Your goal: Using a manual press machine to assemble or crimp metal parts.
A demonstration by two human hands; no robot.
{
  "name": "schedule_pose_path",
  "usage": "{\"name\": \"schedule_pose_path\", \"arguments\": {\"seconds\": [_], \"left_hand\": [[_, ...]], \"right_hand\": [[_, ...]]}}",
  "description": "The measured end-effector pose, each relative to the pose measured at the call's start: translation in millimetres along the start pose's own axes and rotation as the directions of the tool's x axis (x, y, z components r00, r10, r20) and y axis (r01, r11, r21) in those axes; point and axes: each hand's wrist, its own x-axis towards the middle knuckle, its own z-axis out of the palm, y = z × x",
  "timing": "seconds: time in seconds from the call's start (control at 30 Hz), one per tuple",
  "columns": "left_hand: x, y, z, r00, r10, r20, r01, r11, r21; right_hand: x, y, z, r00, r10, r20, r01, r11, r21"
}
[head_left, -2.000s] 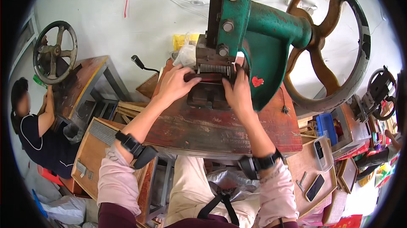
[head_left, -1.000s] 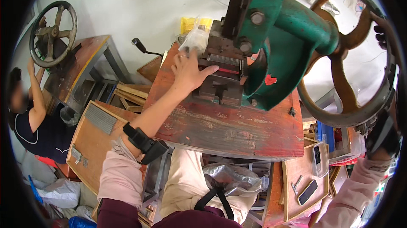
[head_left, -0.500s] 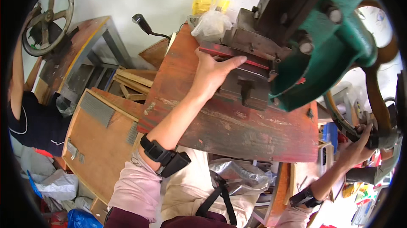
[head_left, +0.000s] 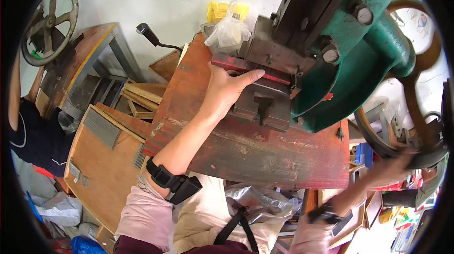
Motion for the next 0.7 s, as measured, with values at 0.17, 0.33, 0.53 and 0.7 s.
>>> {"name": "schedule_pose_path", "arguments": {"seconds": [0.17, 0.33, 0.53, 0.7], "left_hand": [[-10, 0, -16, 0.998, -0.012, -0.060, 0.019, 0.992, 0.128], [-3, -12, -17, 0.995, 0.058, -0.086, -0.037, 0.973, 0.230], [-5, 9, -27, 0.744, 0.665, 0.064, -0.297, 0.244, 0.923], [-49, 44, -35, 0.835, 0.419, 0.355, -0.492, 0.281, 0.824]], "right_hand": [[-13, -74, 8, 1.000, 0.020, 0.006, -0.021, 0.978, 0.206], [105, -96, 4, 0.898, -0.147, 0.414, 0.144, 0.989, 0.040], [192, -138, 72, 0.742, -0.202, 0.640, 0.412, 0.889, -0.197], [193, -138, 71, 0.783, -0.394, 0.481, 0.581, 0.738, -0.342]]}}
